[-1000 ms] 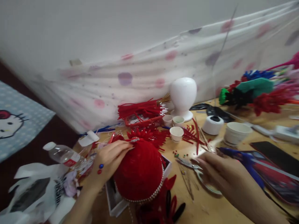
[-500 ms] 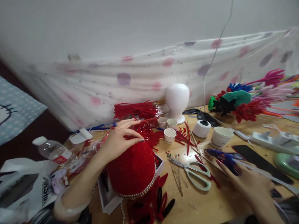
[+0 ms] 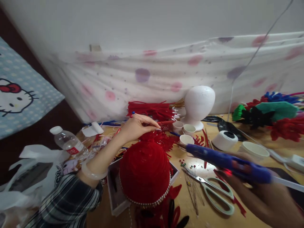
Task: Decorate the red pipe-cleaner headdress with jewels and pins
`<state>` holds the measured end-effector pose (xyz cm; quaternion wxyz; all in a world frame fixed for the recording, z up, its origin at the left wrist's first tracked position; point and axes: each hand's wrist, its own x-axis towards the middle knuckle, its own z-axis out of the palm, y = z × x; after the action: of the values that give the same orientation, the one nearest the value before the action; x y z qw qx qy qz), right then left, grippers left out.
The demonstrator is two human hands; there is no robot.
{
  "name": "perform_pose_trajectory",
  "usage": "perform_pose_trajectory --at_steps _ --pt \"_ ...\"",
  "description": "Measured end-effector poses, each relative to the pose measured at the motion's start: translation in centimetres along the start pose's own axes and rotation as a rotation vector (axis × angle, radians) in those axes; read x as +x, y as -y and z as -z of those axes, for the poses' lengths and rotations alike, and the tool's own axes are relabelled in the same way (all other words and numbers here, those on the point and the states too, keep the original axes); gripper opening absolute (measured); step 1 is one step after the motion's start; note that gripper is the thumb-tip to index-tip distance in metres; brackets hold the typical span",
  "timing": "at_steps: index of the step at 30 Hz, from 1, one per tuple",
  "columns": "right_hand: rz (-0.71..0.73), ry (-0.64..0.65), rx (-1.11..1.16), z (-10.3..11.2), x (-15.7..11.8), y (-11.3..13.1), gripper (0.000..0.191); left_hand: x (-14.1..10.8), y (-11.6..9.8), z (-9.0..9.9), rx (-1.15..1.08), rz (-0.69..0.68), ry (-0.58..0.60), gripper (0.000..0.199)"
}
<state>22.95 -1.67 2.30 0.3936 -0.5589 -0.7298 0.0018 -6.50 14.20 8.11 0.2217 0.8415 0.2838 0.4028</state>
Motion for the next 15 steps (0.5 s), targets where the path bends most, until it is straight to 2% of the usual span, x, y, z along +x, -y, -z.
perform_pose_trajectory --at_steps 2,4,6,9,15 --pt "0.198 0.074 0.024 -1.4 2.8 1.6 0.017 0.2 0.4 -0.2 -0.034 0.012 -0.006 0.011" --pt "0.281 0.12 0.022 -2.8 4.7 2.5 0.016 0.2 0.6 -0.4 -0.064 0.02 -0.01 0.011" --pt "0.308 0.162 -0.009 -3.9 5.7 2.8 0.017 0.1 0.7 -0.8 -0.091 0.021 -0.025 0.012" --pt "0.318 0.192 -0.007 -4.9 5.8 2.6 0.017 0.0 0.7 -1.6 -0.134 0.006 -0.113 0.013" --pt "0.316 0.219 0.005 -5.5 6.1 3.1 0.014 0.0 0.7 -2.9 -0.2 -0.015 -0.224 0.017"
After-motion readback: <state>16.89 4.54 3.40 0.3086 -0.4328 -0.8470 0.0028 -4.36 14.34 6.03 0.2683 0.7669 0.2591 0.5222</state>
